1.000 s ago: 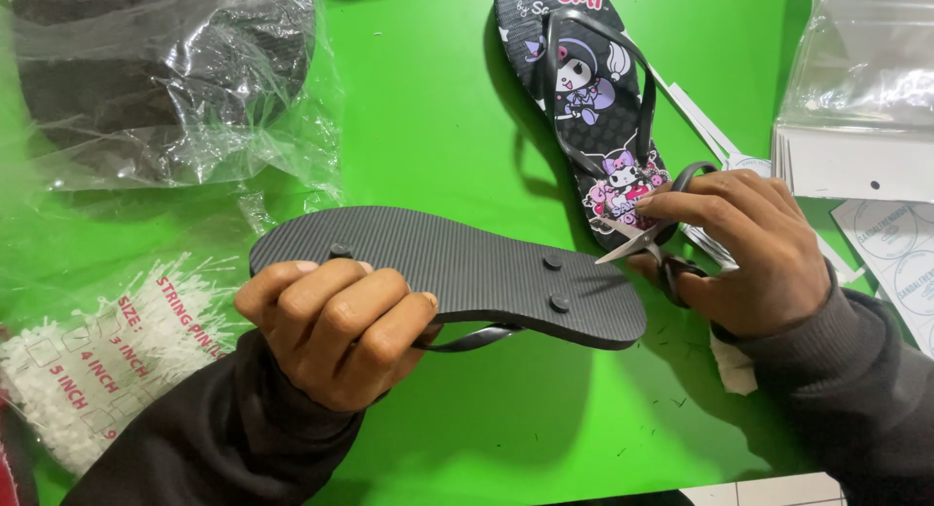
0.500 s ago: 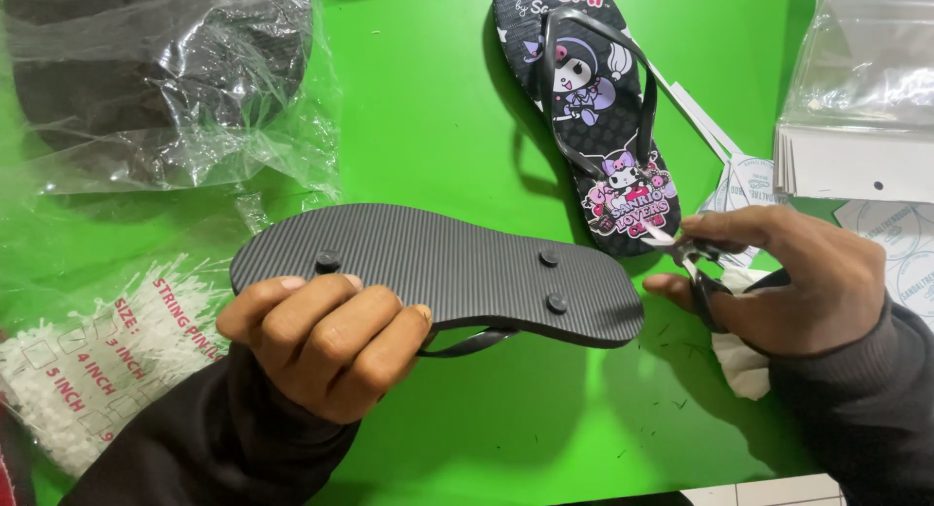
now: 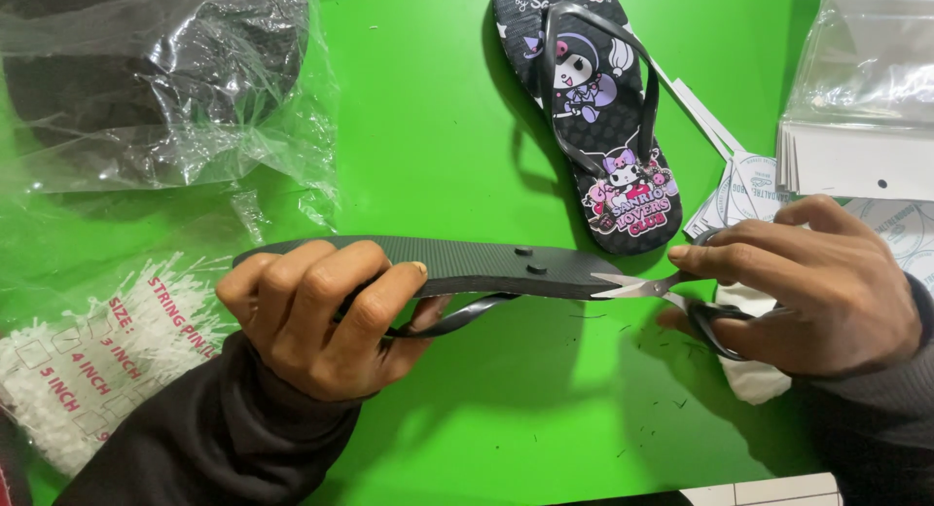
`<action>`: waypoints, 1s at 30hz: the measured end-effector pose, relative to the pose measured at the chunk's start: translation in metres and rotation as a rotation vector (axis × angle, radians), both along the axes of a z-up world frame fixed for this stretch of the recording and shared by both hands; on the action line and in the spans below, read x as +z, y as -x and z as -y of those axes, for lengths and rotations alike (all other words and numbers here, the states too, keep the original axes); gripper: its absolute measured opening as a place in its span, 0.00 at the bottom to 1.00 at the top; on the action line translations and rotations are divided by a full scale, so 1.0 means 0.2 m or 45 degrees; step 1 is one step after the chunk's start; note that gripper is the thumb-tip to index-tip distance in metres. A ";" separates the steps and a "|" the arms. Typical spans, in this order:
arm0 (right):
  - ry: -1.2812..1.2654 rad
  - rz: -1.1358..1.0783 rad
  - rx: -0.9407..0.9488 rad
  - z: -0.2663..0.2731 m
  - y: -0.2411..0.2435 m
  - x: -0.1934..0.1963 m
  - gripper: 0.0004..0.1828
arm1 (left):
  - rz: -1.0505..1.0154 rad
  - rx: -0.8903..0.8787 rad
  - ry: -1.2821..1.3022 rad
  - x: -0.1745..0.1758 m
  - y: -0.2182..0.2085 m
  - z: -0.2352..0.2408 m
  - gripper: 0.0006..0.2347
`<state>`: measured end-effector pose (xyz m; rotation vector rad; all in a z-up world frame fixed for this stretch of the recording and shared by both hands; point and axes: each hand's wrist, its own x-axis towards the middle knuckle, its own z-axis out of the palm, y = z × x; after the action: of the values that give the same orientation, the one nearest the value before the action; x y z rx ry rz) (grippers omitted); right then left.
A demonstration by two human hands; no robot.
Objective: Trimming excess material from the edges of a flip-flop sole using scissors
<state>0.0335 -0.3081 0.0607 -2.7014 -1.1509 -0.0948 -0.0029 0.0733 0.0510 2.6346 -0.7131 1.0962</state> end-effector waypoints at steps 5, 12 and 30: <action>-0.018 0.034 0.010 -0.06 0.00 0.04 0.23 | -0.057 0.006 0.032 -0.02 0.00 -0.01 0.07; -0.076 0.062 0.218 -0.01 -0.02 0.02 0.22 | -0.078 0.001 0.049 -0.02 0.00 0.00 0.10; 0.006 0.022 0.267 0.02 0.00 -0.01 0.20 | -0.099 0.008 0.050 -0.01 0.00 0.00 0.12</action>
<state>0.0327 -0.3126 0.0582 -2.5696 -1.4326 -0.0833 -0.0036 0.0731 0.0487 2.6322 -0.6618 0.9930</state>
